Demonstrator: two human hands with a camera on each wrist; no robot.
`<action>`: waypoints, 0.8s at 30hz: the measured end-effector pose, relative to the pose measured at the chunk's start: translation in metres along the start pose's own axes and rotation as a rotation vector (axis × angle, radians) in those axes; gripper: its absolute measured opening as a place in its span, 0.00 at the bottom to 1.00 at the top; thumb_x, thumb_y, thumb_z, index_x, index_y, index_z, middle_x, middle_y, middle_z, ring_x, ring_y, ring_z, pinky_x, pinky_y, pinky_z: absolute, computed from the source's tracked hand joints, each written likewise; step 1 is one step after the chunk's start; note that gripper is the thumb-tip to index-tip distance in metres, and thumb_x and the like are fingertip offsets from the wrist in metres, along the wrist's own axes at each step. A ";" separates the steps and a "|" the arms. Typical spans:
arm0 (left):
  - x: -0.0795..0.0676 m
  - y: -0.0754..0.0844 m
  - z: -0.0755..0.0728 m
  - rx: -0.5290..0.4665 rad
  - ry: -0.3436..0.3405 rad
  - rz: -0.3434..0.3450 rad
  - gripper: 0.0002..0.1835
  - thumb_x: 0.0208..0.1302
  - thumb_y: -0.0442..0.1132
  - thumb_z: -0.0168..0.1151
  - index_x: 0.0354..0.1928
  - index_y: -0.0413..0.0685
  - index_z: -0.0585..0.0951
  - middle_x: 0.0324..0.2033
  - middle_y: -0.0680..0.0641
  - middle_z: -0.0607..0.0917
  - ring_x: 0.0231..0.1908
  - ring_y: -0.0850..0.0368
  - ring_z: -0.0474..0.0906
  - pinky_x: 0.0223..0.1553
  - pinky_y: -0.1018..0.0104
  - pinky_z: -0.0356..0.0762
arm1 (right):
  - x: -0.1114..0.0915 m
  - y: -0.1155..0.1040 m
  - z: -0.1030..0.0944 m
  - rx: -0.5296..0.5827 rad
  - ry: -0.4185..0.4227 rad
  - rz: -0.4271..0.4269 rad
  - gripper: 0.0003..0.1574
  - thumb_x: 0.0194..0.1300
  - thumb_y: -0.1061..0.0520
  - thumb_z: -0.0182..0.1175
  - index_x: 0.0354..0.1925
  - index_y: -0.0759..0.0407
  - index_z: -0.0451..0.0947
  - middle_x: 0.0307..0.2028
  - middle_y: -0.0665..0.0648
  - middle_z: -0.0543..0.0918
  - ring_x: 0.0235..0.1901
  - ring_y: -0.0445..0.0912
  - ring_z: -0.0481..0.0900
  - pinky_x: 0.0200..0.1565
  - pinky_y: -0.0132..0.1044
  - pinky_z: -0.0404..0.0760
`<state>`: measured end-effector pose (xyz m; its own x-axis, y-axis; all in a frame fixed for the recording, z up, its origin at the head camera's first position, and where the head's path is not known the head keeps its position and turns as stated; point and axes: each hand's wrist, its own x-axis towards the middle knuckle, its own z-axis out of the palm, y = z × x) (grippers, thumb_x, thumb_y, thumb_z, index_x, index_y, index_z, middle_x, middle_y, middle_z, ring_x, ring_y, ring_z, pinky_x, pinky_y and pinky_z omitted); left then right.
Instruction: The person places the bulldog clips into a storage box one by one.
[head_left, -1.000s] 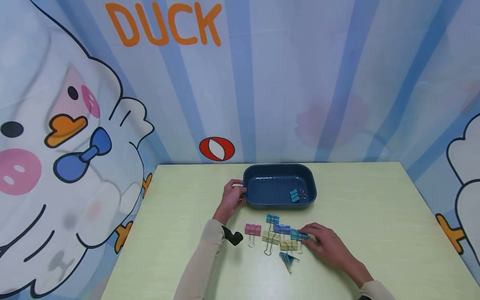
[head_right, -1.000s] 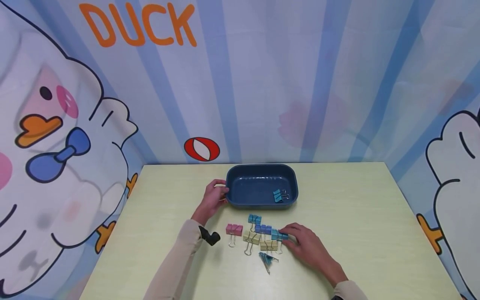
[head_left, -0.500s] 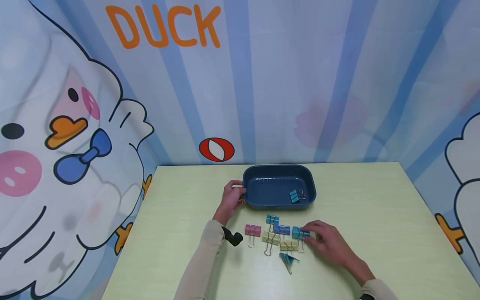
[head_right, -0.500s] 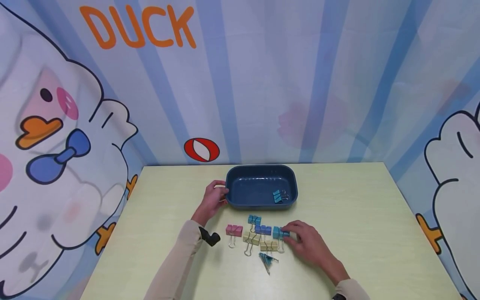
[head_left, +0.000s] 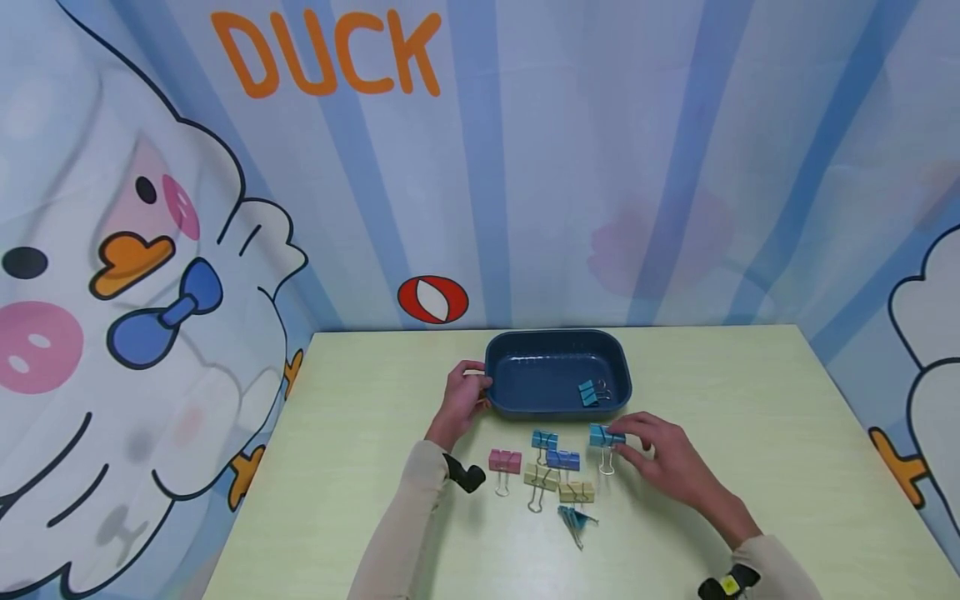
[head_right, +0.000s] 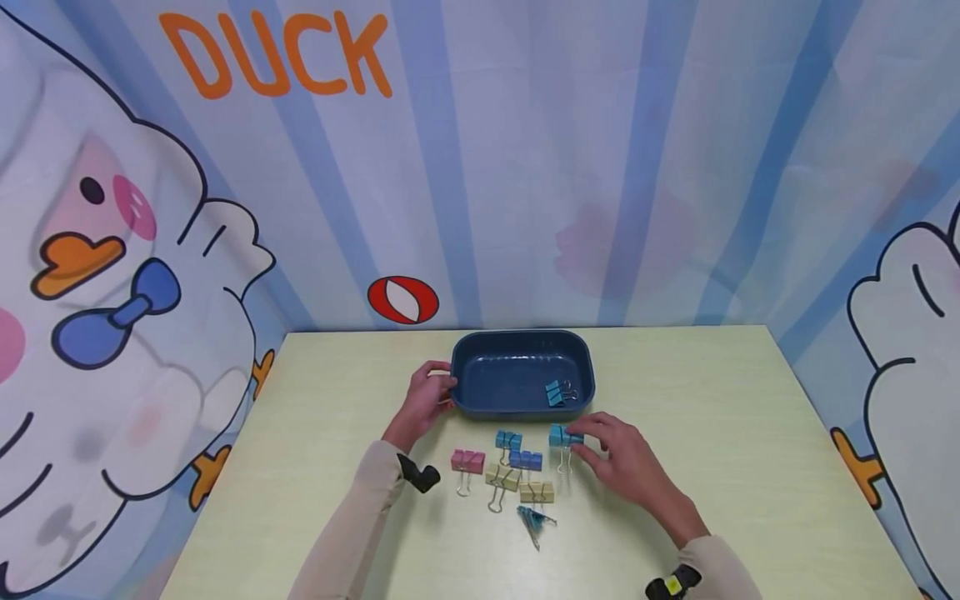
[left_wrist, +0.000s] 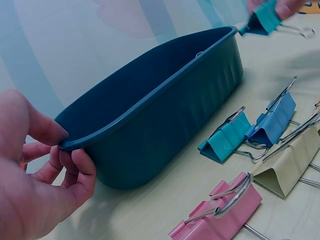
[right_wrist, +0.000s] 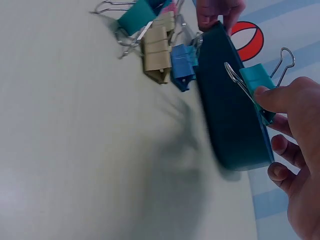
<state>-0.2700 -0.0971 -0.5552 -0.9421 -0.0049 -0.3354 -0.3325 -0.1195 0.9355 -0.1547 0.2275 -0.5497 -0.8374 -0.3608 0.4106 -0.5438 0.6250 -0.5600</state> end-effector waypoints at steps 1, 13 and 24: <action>0.000 0.000 0.000 0.000 0.000 0.001 0.17 0.72 0.30 0.56 0.61 0.39 0.73 0.37 0.41 0.78 0.27 0.55 0.72 0.28 0.66 0.72 | 0.003 -0.001 -0.002 -0.006 0.007 -0.012 0.19 0.59 0.68 0.74 0.47 0.54 0.88 0.46 0.53 0.87 0.37 0.48 0.81 0.31 0.34 0.78; 0.000 0.000 -0.001 -0.005 -0.008 0.008 0.15 0.72 0.29 0.55 0.59 0.40 0.73 0.32 0.45 0.76 0.26 0.56 0.71 0.30 0.63 0.72 | 0.052 -0.013 -0.025 -0.069 0.019 -0.091 0.16 0.64 0.64 0.72 0.50 0.56 0.87 0.47 0.55 0.86 0.33 0.41 0.77 0.32 0.37 0.78; 0.002 -0.001 -0.002 -0.017 -0.028 0.011 0.20 0.70 0.29 0.55 0.63 0.35 0.71 0.34 0.42 0.79 0.27 0.55 0.73 0.31 0.62 0.73 | 0.109 -0.021 -0.038 -0.046 0.046 -0.143 0.15 0.68 0.62 0.70 0.52 0.57 0.86 0.48 0.56 0.86 0.28 0.41 0.70 0.31 0.41 0.72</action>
<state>-0.2713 -0.0985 -0.5566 -0.9466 0.0214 -0.3216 -0.3214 -0.1362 0.9371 -0.2323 0.2016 -0.4658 -0.7476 -0.4168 0.5170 -0.6533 0.6013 -0.4600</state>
